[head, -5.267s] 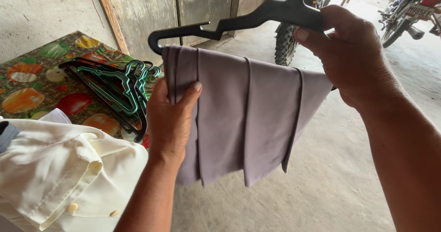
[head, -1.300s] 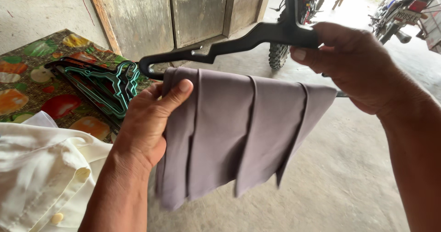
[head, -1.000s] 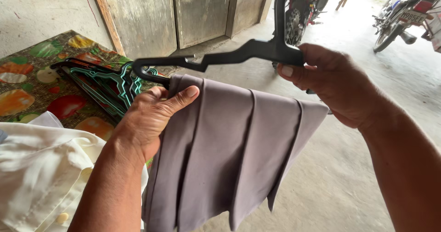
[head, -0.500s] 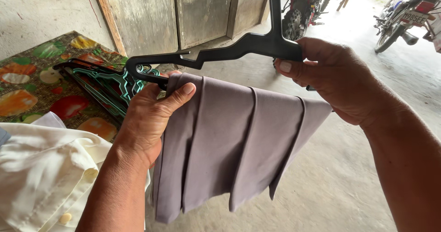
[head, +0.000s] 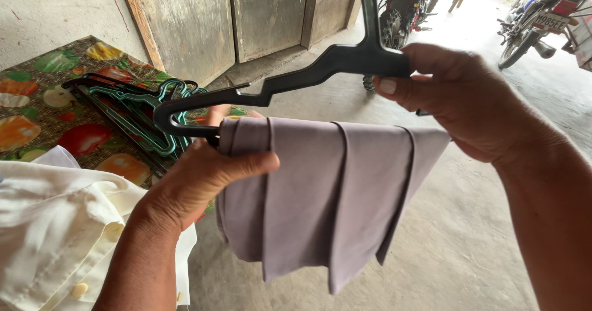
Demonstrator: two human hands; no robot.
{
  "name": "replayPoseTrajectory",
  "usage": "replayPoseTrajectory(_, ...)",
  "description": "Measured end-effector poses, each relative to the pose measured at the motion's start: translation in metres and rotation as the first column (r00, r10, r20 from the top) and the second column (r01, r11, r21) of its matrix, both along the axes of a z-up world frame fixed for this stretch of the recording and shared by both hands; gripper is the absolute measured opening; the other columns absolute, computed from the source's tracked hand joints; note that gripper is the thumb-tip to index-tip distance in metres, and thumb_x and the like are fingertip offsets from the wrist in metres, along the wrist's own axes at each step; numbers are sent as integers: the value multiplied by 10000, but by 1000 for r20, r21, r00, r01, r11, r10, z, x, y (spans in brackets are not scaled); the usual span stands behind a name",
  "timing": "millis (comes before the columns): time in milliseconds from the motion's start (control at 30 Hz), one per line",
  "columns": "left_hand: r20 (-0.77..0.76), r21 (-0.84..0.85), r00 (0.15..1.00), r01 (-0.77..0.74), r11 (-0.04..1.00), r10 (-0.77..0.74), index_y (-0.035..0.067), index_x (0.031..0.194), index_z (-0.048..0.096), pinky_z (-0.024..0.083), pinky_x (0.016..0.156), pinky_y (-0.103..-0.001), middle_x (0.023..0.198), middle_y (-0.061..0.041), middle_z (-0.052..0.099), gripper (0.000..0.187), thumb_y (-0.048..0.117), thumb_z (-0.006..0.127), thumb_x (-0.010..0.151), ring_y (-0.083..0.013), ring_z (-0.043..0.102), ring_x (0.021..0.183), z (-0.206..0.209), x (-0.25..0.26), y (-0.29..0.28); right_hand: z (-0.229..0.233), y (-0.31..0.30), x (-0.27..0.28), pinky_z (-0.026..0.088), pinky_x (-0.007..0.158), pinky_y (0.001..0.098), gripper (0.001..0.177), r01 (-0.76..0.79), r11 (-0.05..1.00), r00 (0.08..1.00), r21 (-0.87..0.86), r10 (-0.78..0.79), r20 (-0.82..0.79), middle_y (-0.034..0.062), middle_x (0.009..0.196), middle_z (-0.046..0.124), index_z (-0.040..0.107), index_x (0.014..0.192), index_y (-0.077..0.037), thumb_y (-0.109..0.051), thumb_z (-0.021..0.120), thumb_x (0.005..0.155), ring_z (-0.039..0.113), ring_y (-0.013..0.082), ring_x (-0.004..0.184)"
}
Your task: The person hangs a white shirt on a green hanger, then hangs a pair of gray trousers on a black hanger, and finally hangs a cream-colored shirt on another black hanger. The items are placed on a table with a floral tablecloth.
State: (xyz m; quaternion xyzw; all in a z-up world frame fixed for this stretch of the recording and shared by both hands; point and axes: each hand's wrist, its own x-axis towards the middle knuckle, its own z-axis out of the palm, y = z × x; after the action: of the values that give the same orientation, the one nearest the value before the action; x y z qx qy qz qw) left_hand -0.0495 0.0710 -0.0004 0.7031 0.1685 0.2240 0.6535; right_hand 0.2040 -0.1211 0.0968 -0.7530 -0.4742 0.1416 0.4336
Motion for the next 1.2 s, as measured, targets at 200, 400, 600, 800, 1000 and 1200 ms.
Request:
replayPoseTrajectory(200, -321, 75, 943, -65, 995, 86, 99, 943, 835, 572, 880, -365, 875, -35, 845, 547, 448, 893, 526, -190, 761, 876, -6, 3, -15, 0, -5, 3, 412, 662, 286, 223, 20, 998, 999, 56, -22, 30, -38, 792, 580, 750, 1062, -103, -232, 776, 881, 492, 95, 762)
replayPoseTrajectory(400, -262, -88, 965, -10, 996, -14, 96, 1037, 794, 584, 882, -363, 953, -73, 841, 626, 439, 905, 526, -190, 759, 944, -20, 6, -30, -5, -13, 6, 426, 656, 282, 191, 16, 997, 999, 82, -20, 49, -38, 778, 593, 761, 1025, -100, -227, 780, 884, 498, 94, 758)
replayPoseTrajectory(600, -379, -112, 926, -36, 993, -9, 75, 1097, 750, 581, 953, -388, 1031, -104, 835, 691, 397, 914, 508, -222, 769, 1007, -28, 3, -38, -2, -20, 8, 415, 648, 284, 192, 60, 991, 996, 123, -68, 61, -25, 775, 596, 764, 1070, -104, -203, 778, 907, 498, 94, 750)
replayPoseTrajectory(800, -372, -140, 927, -111, 984, 52, 51, 1172, 641, 550, 1007, -395, 1036, -101, 818, 780, 365, 933, 520, -212, 759, 1011, -49, -2, -37, -1, -25, 10, 421, 674, 266, 181, 9, 982, 1000, 191, -11, 11, -47, 810, 607, 759, 1070, -91, -181, 776, 915, 495, 75, 776)
replayPoseTrajectory(1000, -419, 45, 862, -293, 955, 285, -78, 1169, 601, 516, 1101, -359, 968, -215, 747, 792, 441, 954, 686, -268, 723, 945, -76, -3, -25, -3, -15, 7, 376, 638, 274, 125, -18, 979, 1000, 205, 20, -11, -43, 775, 559, 747, 1000, -90, -191, 773, 931, 460, 77, 748)
replayPoseTrajectory(1200, -237, -138, 956, -210, 968, 173, 38, 1226, 658, 574, 986, -462, 1012, -53, 762, 711, 364, 926, 654, -216, 767, 965, -59, -31, -23, -9, 1, -4, 348, 616, 282, 138, 2, 989, 997, 149, 10, -77, -38, 763, 577, 755, 1006, -99, -210, 764, 924, 444, 89, 733)
